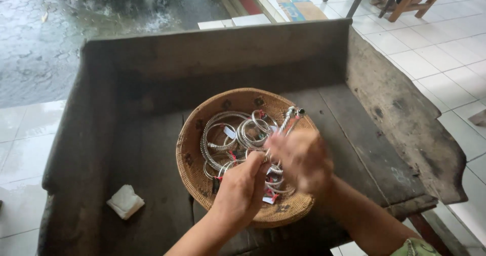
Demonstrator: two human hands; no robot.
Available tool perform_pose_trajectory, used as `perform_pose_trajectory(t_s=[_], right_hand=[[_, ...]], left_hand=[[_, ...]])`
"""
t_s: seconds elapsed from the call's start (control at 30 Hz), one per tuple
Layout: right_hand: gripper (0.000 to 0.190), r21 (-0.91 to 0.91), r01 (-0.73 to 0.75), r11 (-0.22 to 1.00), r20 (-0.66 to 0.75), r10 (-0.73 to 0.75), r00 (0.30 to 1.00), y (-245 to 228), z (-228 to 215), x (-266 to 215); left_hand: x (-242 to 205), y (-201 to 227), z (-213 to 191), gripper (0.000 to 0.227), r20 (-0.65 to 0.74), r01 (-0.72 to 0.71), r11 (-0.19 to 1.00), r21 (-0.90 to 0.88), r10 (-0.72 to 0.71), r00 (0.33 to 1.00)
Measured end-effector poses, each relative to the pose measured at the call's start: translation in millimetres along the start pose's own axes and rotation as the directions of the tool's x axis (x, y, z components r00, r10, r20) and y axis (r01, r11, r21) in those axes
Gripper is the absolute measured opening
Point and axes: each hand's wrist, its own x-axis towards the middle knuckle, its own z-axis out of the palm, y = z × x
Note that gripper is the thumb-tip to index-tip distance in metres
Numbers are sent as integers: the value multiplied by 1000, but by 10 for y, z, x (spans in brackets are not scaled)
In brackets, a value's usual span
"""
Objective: Cleaning and inspecting silver bracelets from a woven basket using a small white cloth.
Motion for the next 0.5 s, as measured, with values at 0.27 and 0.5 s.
perform_pose_trajectory(t_s=[0.27, 0.5], right_hand=[[40, -77, -44, 996, -218, 27, 976, 107, 142, 7], [29, -79, 126, 989, -157, -137, 978, 138, 68, 128]], left_hand=[[-37, -93, 52, 10, -3, 77, 992, 98, -77, 997], [-28, -88, 53, 16, -40, 31, 992, 125, -26, 999]])
